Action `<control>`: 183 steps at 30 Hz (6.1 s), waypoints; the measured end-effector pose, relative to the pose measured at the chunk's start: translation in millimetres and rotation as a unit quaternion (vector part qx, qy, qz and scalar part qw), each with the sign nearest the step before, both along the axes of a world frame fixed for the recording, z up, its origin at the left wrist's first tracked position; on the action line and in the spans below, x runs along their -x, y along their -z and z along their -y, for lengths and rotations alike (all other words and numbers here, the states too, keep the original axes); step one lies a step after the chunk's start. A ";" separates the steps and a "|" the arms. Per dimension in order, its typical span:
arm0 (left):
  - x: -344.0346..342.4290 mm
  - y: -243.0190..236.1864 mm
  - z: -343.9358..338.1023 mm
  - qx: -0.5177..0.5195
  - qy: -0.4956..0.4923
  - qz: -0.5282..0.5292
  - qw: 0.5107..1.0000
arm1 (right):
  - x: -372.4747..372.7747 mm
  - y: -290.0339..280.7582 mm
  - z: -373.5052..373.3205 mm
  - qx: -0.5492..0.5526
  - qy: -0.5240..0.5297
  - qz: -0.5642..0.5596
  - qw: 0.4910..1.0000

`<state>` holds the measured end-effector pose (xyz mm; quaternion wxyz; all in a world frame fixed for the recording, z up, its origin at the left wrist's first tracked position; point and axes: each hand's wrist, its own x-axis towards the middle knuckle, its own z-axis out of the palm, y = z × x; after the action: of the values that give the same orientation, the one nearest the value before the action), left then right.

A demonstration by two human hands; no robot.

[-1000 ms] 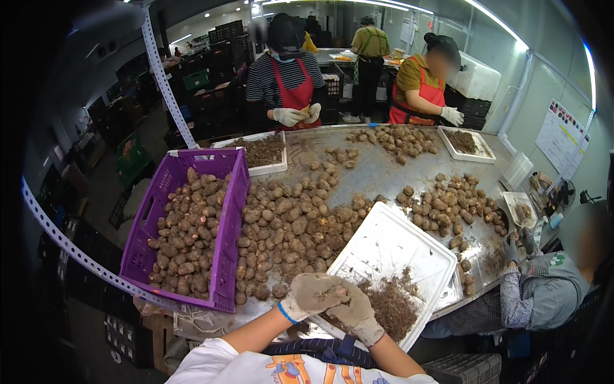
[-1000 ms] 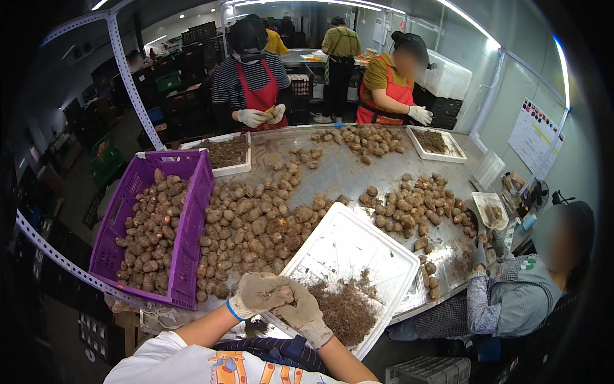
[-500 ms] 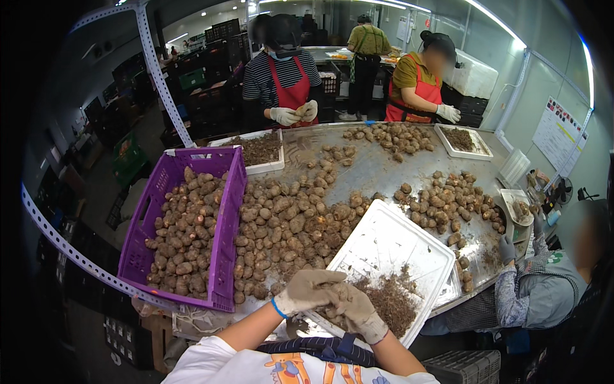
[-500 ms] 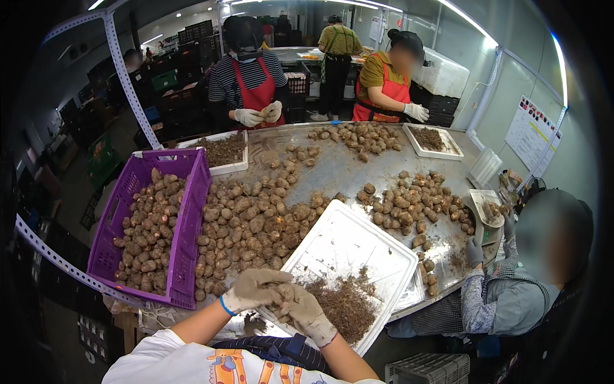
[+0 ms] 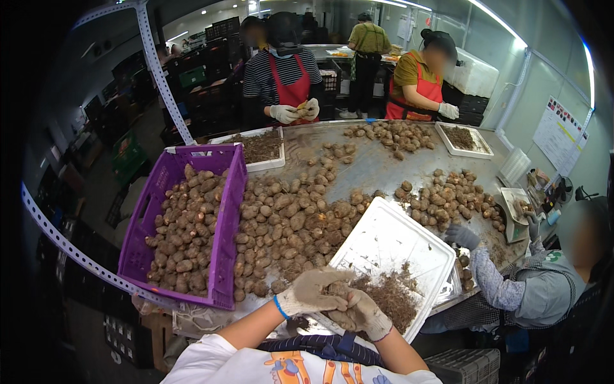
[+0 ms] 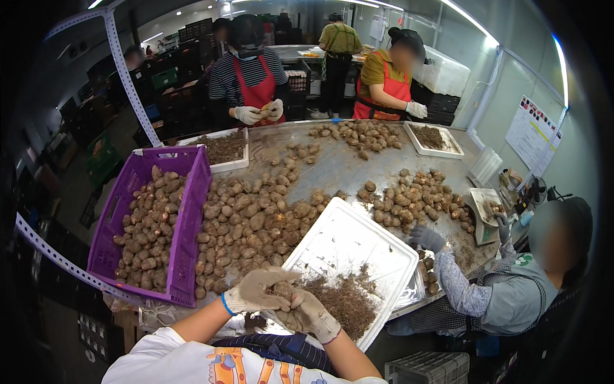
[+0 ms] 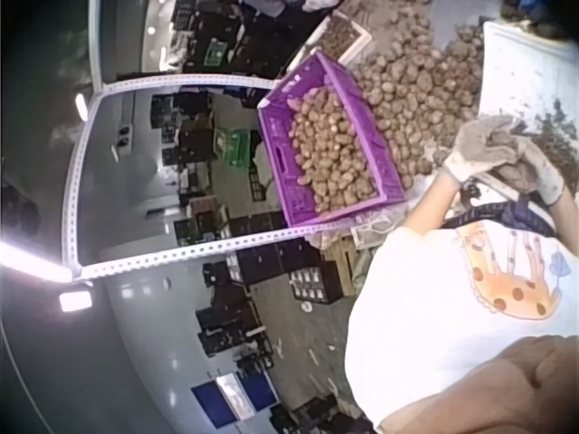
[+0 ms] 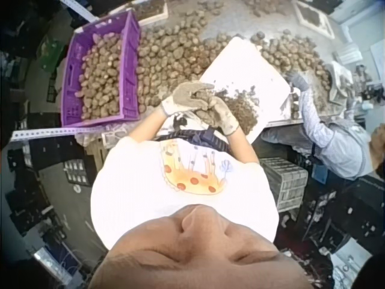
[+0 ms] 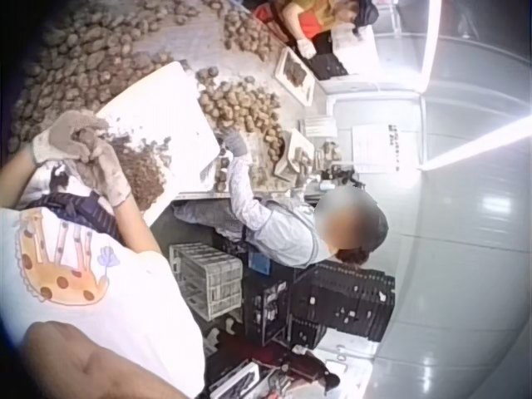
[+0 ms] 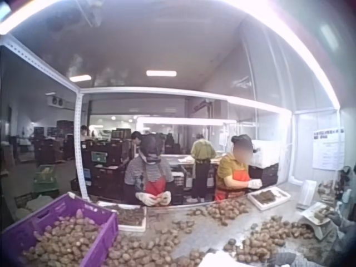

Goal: The person peels small brown root vegetables by hand, removing outer skin and placing the peeled items into a white tray. Other workers at the same table perform similar peeling tasks. The camera wearer handles the vegetables one at a time and discards the peelings into a separate tray.

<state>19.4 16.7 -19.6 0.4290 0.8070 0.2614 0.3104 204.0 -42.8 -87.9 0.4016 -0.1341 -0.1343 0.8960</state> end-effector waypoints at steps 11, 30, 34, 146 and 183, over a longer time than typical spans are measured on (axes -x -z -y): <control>-10.9 24.1 18.9 0.361 -0.202 0.124 0.902 | 28.6 -28.5 8.5 -0.286 0.275 0.604 0.691; -9.8 48.6 8.2 0.285 -0.214 0.107 0.928 | 17.7 -42.8 13.9 -0.346 0.184 0.690 0.608; -7.8 72.5 18.0 0.442 -0.209 0.036 0.872 | 23.1 -50.4 8.9 -0.426 0.239 0.689 0.536; -22.0 97.2 12.4 0.752 -0.011 0.299 0.587 | 26.9 -21.7 25.7 -0.384 0.388 0.725 0.420; -27.0 93.1 7.9 0.788 -0.020 0.287 0.545 | 27.9 -39.4 18.8 -0.471 0.373 0.704 0.378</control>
<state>46.4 8.8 -112.6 0.9382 0.0078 0.2801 0.2030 176.1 -61.7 -48.4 0.4546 -0.5427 -0.7056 0.0310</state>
